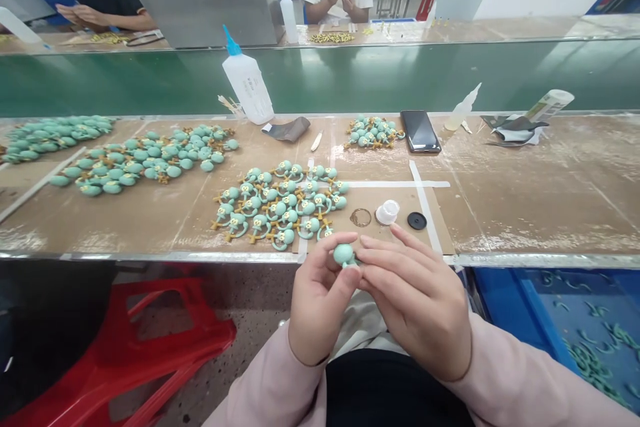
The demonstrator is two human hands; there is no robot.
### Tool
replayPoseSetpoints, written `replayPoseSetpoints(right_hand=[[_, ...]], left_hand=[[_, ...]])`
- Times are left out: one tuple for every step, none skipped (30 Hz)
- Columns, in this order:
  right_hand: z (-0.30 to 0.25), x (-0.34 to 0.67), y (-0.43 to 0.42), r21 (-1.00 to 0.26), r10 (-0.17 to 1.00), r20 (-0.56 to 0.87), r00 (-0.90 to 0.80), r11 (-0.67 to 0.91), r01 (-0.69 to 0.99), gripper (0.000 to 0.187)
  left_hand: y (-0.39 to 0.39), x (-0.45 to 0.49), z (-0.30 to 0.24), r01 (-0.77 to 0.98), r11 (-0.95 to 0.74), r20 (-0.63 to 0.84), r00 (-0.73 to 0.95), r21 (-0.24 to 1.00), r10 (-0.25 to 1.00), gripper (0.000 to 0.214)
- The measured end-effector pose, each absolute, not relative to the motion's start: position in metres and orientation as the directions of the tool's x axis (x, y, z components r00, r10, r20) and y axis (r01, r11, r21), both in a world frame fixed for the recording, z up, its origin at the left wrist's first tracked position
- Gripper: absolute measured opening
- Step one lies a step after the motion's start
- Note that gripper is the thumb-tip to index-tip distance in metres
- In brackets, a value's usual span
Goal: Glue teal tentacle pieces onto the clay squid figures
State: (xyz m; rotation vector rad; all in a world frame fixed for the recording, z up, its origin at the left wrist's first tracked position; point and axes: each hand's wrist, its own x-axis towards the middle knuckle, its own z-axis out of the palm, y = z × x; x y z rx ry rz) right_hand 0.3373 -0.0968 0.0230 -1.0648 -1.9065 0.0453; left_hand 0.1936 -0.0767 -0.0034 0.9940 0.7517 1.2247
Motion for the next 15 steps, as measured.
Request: replayPoseSetpoints(right_hand=[[0.025,0.338,-0.095,-0.425,0.671,0.724,-0.163,0.619,0.661,0.011],[0.027,0.339,-0.093,-0.423,0.65,0.753,-0.105,0.6,0.679,0.012],[0.028,0.339,-0.091,-0.427,0.631,0.774,-0.046,0.574,0.699,0.018],[0.029,0.339,-0.09,-0.441,0.63,0.777,-0.004,0.55,0.709,0.024],[0.03,0.339,-0.088,-0.468,0.65,0.76,0.01,0.535,0.704,0.028],[0.03,0.338,-0.087,-0.502,0.686,0.728,-0.004,0.537,0.678,0.03],[0.03,0.338,-0.087,-0.539,0.722,0.691,-0.039,0.551,0.637,0.031],[0.03,0.337,-0.087,-0.571,0.745,0.663,-0.078,0.57,0.59,0.031],[0.03,0.336,-0.087,-0.594,0.755,0.647,-0.107,0.587,0.55,0.031],[0.031,0.335,-0.089,-0.605,0.755,0.646,-0.118,0.599,0.524,0.031],[0.031,0.334,-0.09,-0.61,0.751,0.65,-0.115,0.606,0.51,0.031],[0.033,0.334,-0.091,-0.613,0.748,0.655,-0.103,0.607,0.506,0.031],[0.034,0.334,-0.093,-0.618,0.749,0.657,-0.089,0.602,0.506,0.03],[0.036,0.334,-0.095,-0.624,0.75,0.657,-0.072,0.595,0.507,0.029],[0.037,0.334,-0.096,-0.629,0.751,0.658,-0.058,0.589,0.507,0.029]], left_hand=[[-0.078,0.194,-0.003,-0.429,0.023,0.076,0.212,0.903,0.974,0.028],[-0.079,0.194,-0.001,-0.459,0.004,0.11,0.22,0.889,0.969,0.03],[-0.08,0.194,0.001,-0.485,-0.012,0.138,0.225,0.874,0.964,0.031],[-0.082,0.194,0.004,-0.506,-0.027,0.161,0.223,0.862,0.961,0.032],[-0.083,0.194,0.007,-0.518,-0.045,0.178,0.211,0.854,0.961,0.031],[-0.084,0.194,0.009,-0.52,-0.065,0.193,0.196,0.852,0.961,0.031],[-0.084,0.193,0.012,-0.52,-0.082,0.208,0.19,0.85,0.959,0.03],[-0.084,0.193,0.014,-0.524,-0.091,0.223,0.194,0.847,0.955,0.029],[-0.084,0.192,0.016,-0.531,-0.091,0.234,0.208,0.843,0.95,0.029],[-0.084,0.192,0.017,-0.538,-0.081,0.239,0.229,0.839,0.944,0.028],[-0.084,0.192,0.018,-0.545,-0.065,0.237,0.252,0.836,0.938,0.027],[-0.084,0.191,0.019,-0.549,-0.047,0.231,0.27,0.834,0.935,0.026],[-0.084,0.191,0.02,-0.55,-0.033,0.224,0.284,0.835,0.932,0.026],[-0.085,0.191,0.021,-0.548,-0.025,0.223,0.296,0.836,0.929,0.025],[-0.085,0.192,0.021,-0.549,-0.023,0.227,0.307,0.835,0.924,0.025]])
